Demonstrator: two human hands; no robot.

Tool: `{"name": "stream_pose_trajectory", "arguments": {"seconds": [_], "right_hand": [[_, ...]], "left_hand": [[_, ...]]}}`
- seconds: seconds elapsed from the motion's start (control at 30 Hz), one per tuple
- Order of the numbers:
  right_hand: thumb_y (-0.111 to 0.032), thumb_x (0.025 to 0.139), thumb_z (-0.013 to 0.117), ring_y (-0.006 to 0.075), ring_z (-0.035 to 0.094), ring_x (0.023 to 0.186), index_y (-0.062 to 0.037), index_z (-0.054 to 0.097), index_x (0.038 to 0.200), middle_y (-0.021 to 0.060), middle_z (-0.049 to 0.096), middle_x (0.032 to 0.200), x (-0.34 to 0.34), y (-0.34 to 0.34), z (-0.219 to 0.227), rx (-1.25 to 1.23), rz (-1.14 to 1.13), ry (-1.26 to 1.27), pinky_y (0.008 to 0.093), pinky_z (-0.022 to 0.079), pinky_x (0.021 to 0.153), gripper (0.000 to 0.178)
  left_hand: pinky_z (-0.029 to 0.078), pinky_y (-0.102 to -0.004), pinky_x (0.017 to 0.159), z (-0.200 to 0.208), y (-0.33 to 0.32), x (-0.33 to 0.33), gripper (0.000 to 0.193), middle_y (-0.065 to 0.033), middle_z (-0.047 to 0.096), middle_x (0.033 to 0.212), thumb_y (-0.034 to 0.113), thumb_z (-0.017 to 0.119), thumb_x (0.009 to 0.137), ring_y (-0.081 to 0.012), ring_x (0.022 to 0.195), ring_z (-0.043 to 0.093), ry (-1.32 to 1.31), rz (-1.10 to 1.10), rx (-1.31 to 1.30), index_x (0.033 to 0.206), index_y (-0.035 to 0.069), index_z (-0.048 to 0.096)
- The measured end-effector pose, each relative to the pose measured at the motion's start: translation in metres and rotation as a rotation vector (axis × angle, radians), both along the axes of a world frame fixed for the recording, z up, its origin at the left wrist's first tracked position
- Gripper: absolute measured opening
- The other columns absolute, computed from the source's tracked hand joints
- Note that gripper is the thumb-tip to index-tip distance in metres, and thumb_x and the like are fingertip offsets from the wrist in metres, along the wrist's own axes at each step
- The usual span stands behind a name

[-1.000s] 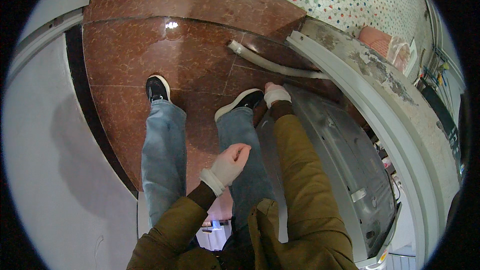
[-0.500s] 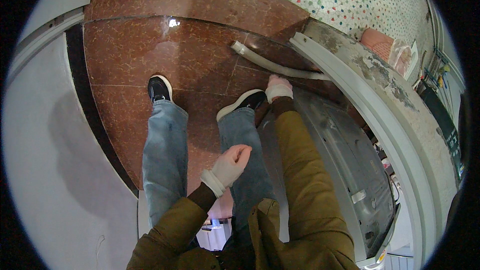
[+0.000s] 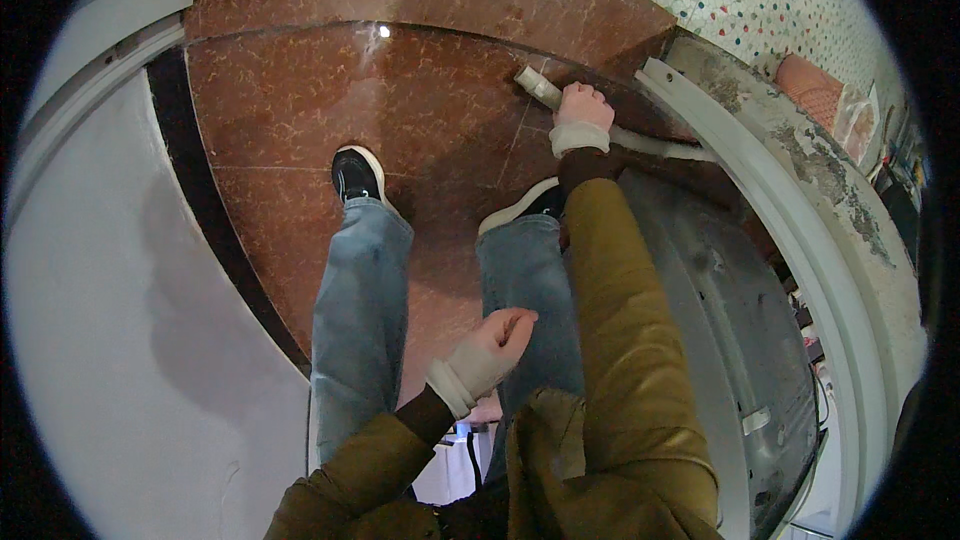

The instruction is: The person rinses a purple cloth under a sink faucet, then wipes the top and front of a washing machine with the cloth. They briefly pick up a pipe from the floor and return it, then continue wiping the washing machine door and control panel.

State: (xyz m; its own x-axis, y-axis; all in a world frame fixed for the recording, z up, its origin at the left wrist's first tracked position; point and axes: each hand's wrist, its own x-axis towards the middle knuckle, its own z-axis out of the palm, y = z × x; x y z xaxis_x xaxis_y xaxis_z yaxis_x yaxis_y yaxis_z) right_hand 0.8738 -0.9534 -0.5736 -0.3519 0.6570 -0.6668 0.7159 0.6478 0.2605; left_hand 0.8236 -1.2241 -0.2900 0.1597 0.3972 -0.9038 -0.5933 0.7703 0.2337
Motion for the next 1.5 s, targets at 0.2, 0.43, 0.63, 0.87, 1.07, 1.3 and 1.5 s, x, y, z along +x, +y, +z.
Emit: {"name": "stream_pose_trajectory", "arguments": {"seconds": [0.2, 0.43, 0.63, 0.87, 1.07, 1.3, 1.5], "right_hand": [[-0.034, 0.083, 0.082, 0.0289, 0.066, 0.116, -0.0133, 0.064, 0.118, 0.009, 0.069, 0.119, -0.003, 0.009, 0.01, -0.086, 0.019, -0.048, 0.0435, 0.056, 0.089, 0.044], [-0.036, 0.083, 0.083, 0.0301, 0.065, 0.116, -0.0083, 0.062, 0.12, 0.011, 0.069, 0.119, -0.005, 0.009, 0.012, -0.086, -0.02, -0.028, 0.0436, 0.057, 0.09, 0.051], [-0.023, 0.07, 0.09, 0.0291, 0.066, 0.118, -0.0131, 0.072, 0.116, 0.0106, 0.069, 0.121, -0.014, 0.009, 0.055, -0.221, -0.108, -0.072, 0.0412, 0.058, 0.092, 0.05], [-0.006, 0.073, 0.081, 0.0388, 0.064, 0.104, -0.0076, 0.067, 0.109, 0.0149, 0.065, 0.107, 0.05, -0.01, 0.179, -0.061, -0.317, 0.389, 0.0467, 0.054, 0.091, 0.039], [0.006, 0.074, 0.075, 0.0403, 0.057, 0.124, -0.0048, 0.063, 0.119, 0.0196, 0.06, 0.132, 0.104, -0.014, 0.303, 0.079, -0.396, 0.814, 0.0478, 0.05, 0.103, 0.047], [-0.021, 0.087, 0.075, 0.0171, 0.061, 0.099, -0.011, 0.065, 0.116, -0.0002, 0.064, 0.111, 0.144, -0.017, 0.375, -0.127, -1.916, 1.398, 0.0323, 0.049, 0.083, 0.032], [-0.015, 0.093, 0.069, 0.0203, 0.063, 0.094, -0.0067, 0.063, 0.115, 0.0017, 0.063, 0.099, 0.15, -0.006, 0.432, -0.035, -2.074, 1.561, 0.0356, 0.051, 0.08, 0.025]], "left_hand": [[0.044, -0.024, 0.062, 0.002, 0.006, -0.004, 0.032, 0.0058, 0.053, 0.082, 0.026, 0.056, 0.109, -0.0048, 0.07, 0.049, -0.013, 0.012, -0.028, 0.131, 0.004, 0.064], [0.051, -0.026, 0.078, 0.001, 0.008, -0.006, 0.034, -0.0046, 0.07, 0.102, 0.026, 0.061, 0.106, -0.0097, 0.089, 0.062, -0.089, 0.043, -0.088, 0.13, 0.001, 0.064], [0.052, -0.0274, 0.077, 0.001, 0.013, -0.012, 0.032, -0.0062, 0.069, 0.106, 0.026, 0.06, 0.106, -0.0119, 0.087, 0.063, -0.073, -0.067, -0.121, 0.128, 0.004, 0.066], [0.052, -0.0293, 0.071, -0.003, 0.009, -0.011, 0.034, -0.0053, 0.068, 0.098, 0.03, 0.059, 0.106, -0.0127, 0.076, 0.061, 0.227, -0.074, -0.041, 0.125, 0.004, 0.067], [0.054, -0.0291, 0.08, 0.052, 0.073, -0.008, 0.045, -0.0103, 0.067, 0.119, 0.021, 0.065, 0.101, -0.0127, 0.09, 0.064, 0.282, -0.141, 0.189, 0.143, 0.007, 0.056], [0.053, -0.03, 0.089, 0.121, 0.191, 0.045, 0.07, -0.0113, 0.057, 0.143, 0.021, 0.077, 0.09, -0.0147, 0.096, 0.064, 0.228, -0.185, 0.65, 0.152, 0.012, 0.046], [0.051, -0.0352, 0.098, 0.141, 0.212, 0.085, 0.047, -0.0107, 0.064, 0.131, 0.017, 0.075, 0.093, -0.0231, 0.112, 0.064, 0.319, -0.191, 0.623, 0.136, 0.008, 0.059]]}}
